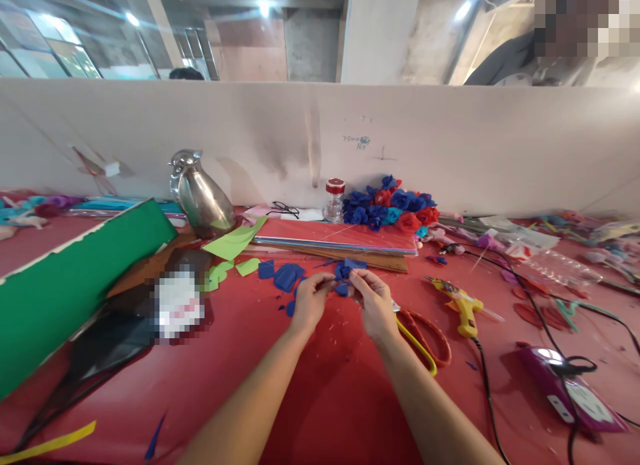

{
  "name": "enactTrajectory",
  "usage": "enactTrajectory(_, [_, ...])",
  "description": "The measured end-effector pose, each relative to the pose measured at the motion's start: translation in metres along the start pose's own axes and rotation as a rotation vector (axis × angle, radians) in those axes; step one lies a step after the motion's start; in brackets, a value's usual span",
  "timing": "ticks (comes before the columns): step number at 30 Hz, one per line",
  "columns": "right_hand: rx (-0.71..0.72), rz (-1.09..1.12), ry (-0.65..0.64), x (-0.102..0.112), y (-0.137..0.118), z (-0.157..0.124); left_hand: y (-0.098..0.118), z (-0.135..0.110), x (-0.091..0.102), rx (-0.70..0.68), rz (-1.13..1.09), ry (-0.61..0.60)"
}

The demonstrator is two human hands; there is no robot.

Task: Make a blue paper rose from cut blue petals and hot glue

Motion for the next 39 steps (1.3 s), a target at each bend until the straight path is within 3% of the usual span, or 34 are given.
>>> enactTrajectory(4, [-0.035, 0.044, -0.023, 0.000, 0.002, -0.001, 0.001, 0.001, 0.000, 0.035, -0.033, -0.002])
enactTrajectory(15, [-0.009, 0.003, 0.052, 0.004, -0.002, 0.000, 0.003, 0.001, -0.003, 0.006, 0.065, -0.148])
enactTrajectory(20, [0.009, -0.030, 0.000, 0.007, -0.005, 0.003, 0.005, 0.001, -0.004, 0.023, 0.074, -0.195])
enactTrajectory(27, [-0.006, -0.063, 0.001, 0.007, -0.006, 0.004, 0.007, 0.002, -0.001, -0.007, 0.107, -0.182])
enactTrajectory(32, [-0.054, -0.064, -0.064, 0.010, -0.009, 0.008, 0.005, 0.005, 0.001, -0.018, 0.106, -0.203])
enactTrajectory(39, [-0.082, -0.204, -0.180, 0.024, -0.022, 0.014, 0.010, 0.005, 0.005, -0.074, 0.270, -0.362])
Point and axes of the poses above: each hand's wrist, its own z-axis towards the middle knuckle, its own x-axis out of the back of the hand, y = z × x, the point moved 3 cm from there along z, towards the middle knuckle, and after that the axes turned 3 degrees about y, right-handed, at the moved point
